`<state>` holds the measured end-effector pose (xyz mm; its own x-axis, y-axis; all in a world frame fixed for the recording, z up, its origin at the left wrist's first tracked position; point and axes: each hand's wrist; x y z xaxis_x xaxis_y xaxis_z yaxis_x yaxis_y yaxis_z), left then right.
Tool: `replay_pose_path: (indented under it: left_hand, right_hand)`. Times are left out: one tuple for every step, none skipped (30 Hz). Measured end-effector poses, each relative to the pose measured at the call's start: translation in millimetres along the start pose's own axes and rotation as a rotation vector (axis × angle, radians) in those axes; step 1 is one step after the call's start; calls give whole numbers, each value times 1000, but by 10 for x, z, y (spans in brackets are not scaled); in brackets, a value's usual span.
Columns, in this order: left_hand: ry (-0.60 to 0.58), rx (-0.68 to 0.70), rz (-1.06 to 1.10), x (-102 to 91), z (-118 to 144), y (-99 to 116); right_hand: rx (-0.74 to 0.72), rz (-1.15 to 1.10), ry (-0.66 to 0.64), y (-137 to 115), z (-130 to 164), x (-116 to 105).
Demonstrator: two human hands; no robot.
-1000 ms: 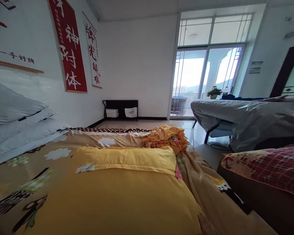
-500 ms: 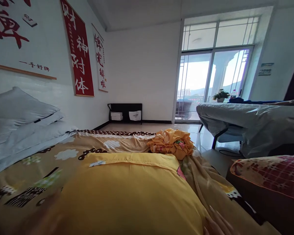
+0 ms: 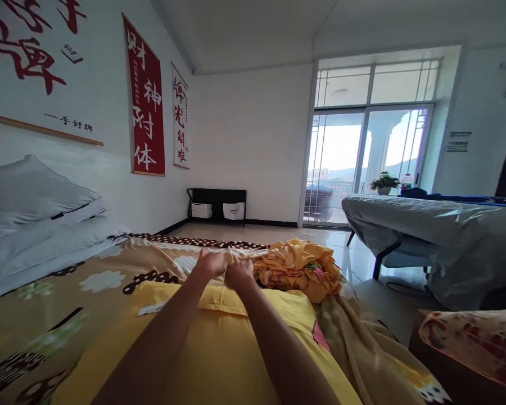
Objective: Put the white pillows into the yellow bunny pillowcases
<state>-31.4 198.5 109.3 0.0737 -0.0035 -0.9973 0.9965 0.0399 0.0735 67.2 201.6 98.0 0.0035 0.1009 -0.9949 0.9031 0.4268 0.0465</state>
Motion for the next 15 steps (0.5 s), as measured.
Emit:
replay_pose_path:
  left_hand:
    - [-55,-35,12,288,-49,-74]
    - [-92,-65,21,583,-84,-159]
    - [-117,-90,26,861,-111,-247]
    - [-127,-107,28,1101,-138,-335]
    - [-137,-111,29,1290,-171,-421]
    - [-150,-105,32,1426,-216,-505]
    - [-165,-97,36,1511,-275,-591]
    - [-183,-92,42,1558,-342,-681]
    - [-202,-95,49,1579,-412,-779]
    - [-215,-109,57,1586,-478,-886]
    - [-222,-131,65,1589,-534,-1004]
    - [-225,-157,75,1595,-577,-1131]
    - [-228,-181,87,1606,-608,-1266]
    - [-228,-204,101,1622,-627,-1406]
    - [-224,-225,117,1641,-637,-1548]
  right_hand:
    - [-5,-32,-50,35,-38,273]
    - [-8,-71,-92,79,-54,560]
    - [-8,-112,-124,125,-57,835]
    - [-5,-152,-147,169,-60,1077]
    - [-1,-190,-164,211,-72,1273]
    - [1,-224,-177,258,-96,1418]
    - [2,-254,-189,314,-134,1516]
    - [2,-282,-201,384,-180,1577]
    - [4,-307,-214,472,-224,1612]
    - [11,-329,-225,579,-258,1631]
    - [25,-347,-234,703,-275,1643]
    - [45,-362,-243,842,-270,1657]
    - [68,-377,-252,992,-241,1674]
    - [93,-390,-262,1147,-191,1699]
    - [122,-402,-270,1301,-123,1730]
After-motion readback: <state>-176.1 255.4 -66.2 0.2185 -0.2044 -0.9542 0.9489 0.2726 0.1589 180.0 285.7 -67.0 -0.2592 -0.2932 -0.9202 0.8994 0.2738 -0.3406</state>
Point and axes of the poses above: each hand's wrist, its own z-axis away from the middle knuckle, its own x-axis out of the palm, y = z × x, and after that the axes turned 7 degrees about -y, right-handed
